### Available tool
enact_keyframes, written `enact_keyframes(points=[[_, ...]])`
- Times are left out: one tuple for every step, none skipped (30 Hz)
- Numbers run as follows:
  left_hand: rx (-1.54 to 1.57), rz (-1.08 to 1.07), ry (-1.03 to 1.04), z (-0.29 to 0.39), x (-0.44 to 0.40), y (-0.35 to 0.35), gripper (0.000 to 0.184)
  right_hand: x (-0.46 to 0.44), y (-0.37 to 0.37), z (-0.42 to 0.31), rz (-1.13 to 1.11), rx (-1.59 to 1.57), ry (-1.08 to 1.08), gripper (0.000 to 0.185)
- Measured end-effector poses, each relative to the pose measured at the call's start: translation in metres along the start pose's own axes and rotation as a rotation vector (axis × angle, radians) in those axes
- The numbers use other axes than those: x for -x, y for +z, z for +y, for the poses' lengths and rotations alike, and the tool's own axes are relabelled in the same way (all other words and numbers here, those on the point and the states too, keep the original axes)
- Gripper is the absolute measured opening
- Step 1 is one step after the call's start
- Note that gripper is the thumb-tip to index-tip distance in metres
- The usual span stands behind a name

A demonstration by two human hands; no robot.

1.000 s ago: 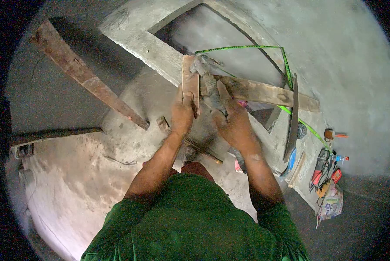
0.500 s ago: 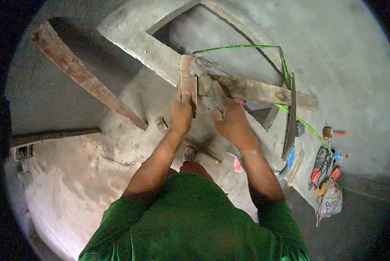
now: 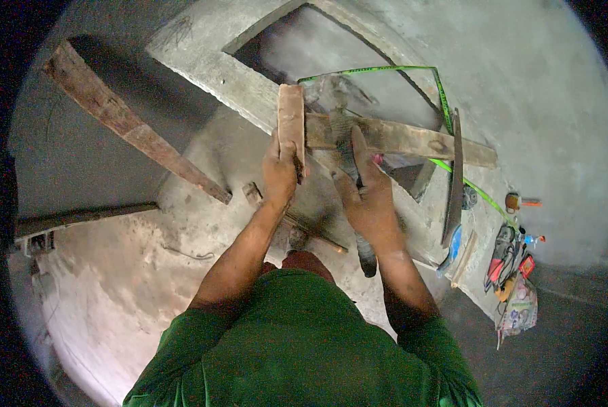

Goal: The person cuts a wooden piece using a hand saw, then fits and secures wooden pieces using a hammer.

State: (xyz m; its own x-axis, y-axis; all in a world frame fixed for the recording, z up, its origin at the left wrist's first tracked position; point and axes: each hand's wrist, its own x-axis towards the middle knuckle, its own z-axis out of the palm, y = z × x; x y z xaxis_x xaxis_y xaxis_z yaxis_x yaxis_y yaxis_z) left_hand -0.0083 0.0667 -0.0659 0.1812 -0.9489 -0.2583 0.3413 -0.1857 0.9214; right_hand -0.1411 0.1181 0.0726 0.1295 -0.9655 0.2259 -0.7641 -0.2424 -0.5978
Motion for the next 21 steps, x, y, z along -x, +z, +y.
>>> enact_keyframes(points=[[-0.004, 0.003, -0.003, -0.002, 0.000, -0.001, 0.048, 0.003, 0.008, 0.006, -0.007, -0.033, 0.021, 0.072], [-0.012, -0.002, -0.049, 0.001, 0.002, -0.002, 0.049, 0.007, 0.016, 0.011, -0.014, -0.064, 0.044, 0.072], [-0.019, -0.008, -0.093, 0.001, 0.004, -0.001, 0.050, 0.009, 0.024, 0.017, -0.015, -0.065, 0.048, 0.072], [-0.020, -0.010, -0.097, -0.007, 0.002, -0.002, 0.050, 0.008, 0.033, 0.023, -0.073, 0.008, 0.038, 0.073], [-0.208, 0.030, 0.100, -0.012, -0.003, -0.004, 0.052, 0.006, 0.037, 0.027, -0.130, 0.080, 0.028, 0.074], [-0.395, 0.069, 0.299, -0.018, -0.005, -0.005, 0.054, 0.003, 0.034, 0.029, -0.129, 0.080, 0.030, 0.074], [-0.396, 0.069, 0.301, -0.023, -0.006, -0.004, 0.054, -0.003, 0.030, 0.030, -0.140, 0.049, 0.027, 0.075], [-0.274, 0.030, 0.255, -0.013, -0.003, -0.003, 0.051, -0.006, 0.026, 0.028, -0.151, 0.016, 0.025, 0.075], [-0.152, -0.011, 0.205, -0.006, 0.000, -0.002, 0.048, -0.007, 0.018, 0.020, -0.149, 0.014, 0.026, 0.075], [-0.152, -0.010, 0.206, 0.000, 0.002, 0.000, 0.048, -0.008, 0.008, 0.008, -0.108, -0.008, 0.047, 0.076], [-0.131, 0.004, 0.160, 0.003, 0.003, 0.001, 0.047, -0.007, 0.002, 0.001, -0.069, -0.029, 0.066, 0.077], [-0.120, 0.012, 0.134, 0.004, 0.004, 0.001, 0.047, -0.002, 0.002, 0.000, -0.075, -0.028, 0.067, 0.077], [-0.109, 0.021, 0.107, 0.006, 0.006, 0.001, 0.046, 0.003, 0.003, 0.000, -0.020, -0.104, 0.076, 0.076], [-0.078, 0.010, 0.092, 0.009, 0.006, 0.001, 0.046, 0.005, 0.005, 0.002, 0.036, -0.179, 0.081, 0.074], [-0.046, -0.001, 0.079, 0.010, 0.006, 0.002, 0.046, 0.006, 0.018, 0.013, 0.036, -0.178, 0.079, 0.074], [-0.044, -0.003, 0.079, 0.010, 0.006, 0.002, 0.046, 0.010, 0.037, 0.033, -0.041, -0.049, 0.041, 0.074], [-0.084, -0.001, 0.057, 0.010, 0.006, 0.001, 0.046, 0.008, 0.045, 0.039, -0.116, 0.082, 0.002, 0.074], [-0.104, -0.001, 0.052, 0.010, 0.004, 0.003, 0.046, 0.007, 0.041, 0.047, -0.111, 0.085, 0.004, 0.074], [-0.124, -0.001, 0.048, 0.011, 0.003, 0.004, 0.046, -0.001, 0.035, 0.055, -0.102, 0.082, -0.056, 0.074], [-0.084, -0.002, 0.033, 0.013, 0.003, 0.004, 0.047, -0.005, 0.033, 0.059, -0.095, 0.075, -0.109, 0.073], [-0.068, -0.009, 0.018, 0.013, 0.005, 0.003, 0.047, -0.003, 0.026, 0.048, -0.090, 0.071, -0.097, 0.073]])
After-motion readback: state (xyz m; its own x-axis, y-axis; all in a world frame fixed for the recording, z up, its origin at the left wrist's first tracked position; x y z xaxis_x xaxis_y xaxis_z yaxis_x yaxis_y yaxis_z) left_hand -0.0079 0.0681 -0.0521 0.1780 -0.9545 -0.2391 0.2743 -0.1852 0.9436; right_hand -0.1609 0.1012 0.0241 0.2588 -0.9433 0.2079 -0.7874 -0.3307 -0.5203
